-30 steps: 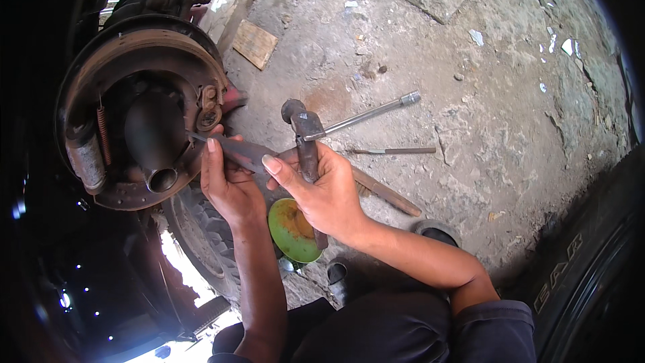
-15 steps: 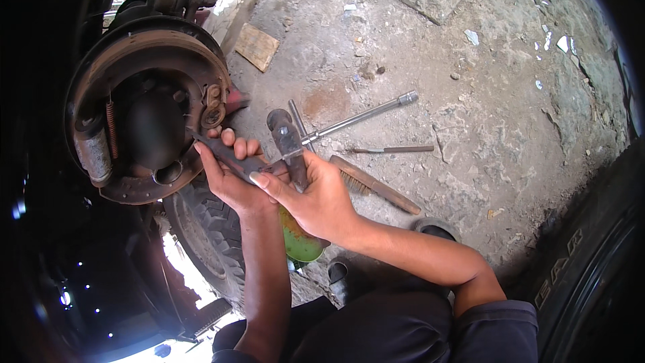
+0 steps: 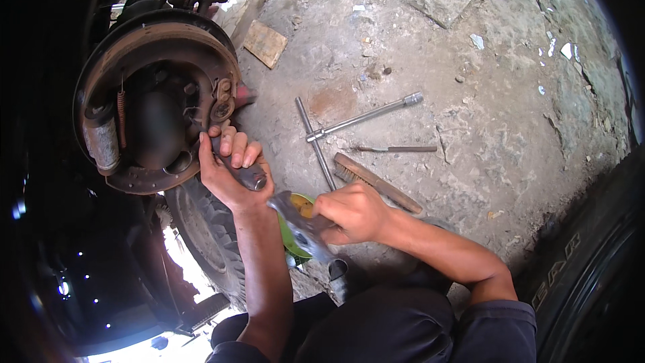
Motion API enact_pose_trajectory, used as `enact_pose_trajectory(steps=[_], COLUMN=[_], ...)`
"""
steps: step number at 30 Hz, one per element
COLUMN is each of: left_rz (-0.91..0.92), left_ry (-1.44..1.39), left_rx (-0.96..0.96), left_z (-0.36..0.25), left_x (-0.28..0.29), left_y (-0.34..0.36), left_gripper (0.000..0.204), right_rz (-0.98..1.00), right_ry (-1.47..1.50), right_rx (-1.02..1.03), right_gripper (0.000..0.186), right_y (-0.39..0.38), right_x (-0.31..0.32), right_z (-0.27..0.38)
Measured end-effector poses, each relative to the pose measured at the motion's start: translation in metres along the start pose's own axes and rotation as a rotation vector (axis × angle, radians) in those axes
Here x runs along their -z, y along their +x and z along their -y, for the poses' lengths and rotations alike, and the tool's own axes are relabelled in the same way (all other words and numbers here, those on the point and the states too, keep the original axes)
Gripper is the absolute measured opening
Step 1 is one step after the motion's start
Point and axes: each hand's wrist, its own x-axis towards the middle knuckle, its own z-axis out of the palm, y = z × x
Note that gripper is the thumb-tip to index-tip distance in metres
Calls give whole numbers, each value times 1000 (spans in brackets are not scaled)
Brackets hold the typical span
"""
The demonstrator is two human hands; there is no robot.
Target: The person cleans a vehicle brake assembly with a wire brush and then uses a hammer and a punch to strike a metal component on the brake hub.
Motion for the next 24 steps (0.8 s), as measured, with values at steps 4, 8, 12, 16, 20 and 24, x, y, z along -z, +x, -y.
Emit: enact_pose_trajectory(steps=[4,8,12,16,20,24], left_rz=[-31,8,3,15,25,48], left_ry=[8,1,0,37,9,31], left_rx=[11,44,37,16,24,13], left_z=[-4,-7,-7,-6,-9,-6], left_x=[-4,-2,-2,0,2,1], left_y=[-5,-2,-6,-4,-6,-6], left_gripper=[18,18,18,18,19,18], right_rz=[-40,50,-22,-60,-168,20], right_ry=[159,25,93,19,166,5], right_rx=[204,13,186,115,288,19], right_gripper=[31,34,32,29,26,21], right_y=[6,14,15,17,18,16], right_x=[-7,-8,-7,-6,-10,-9], right_z=[-3,-11,-16,-15,-17,-18])
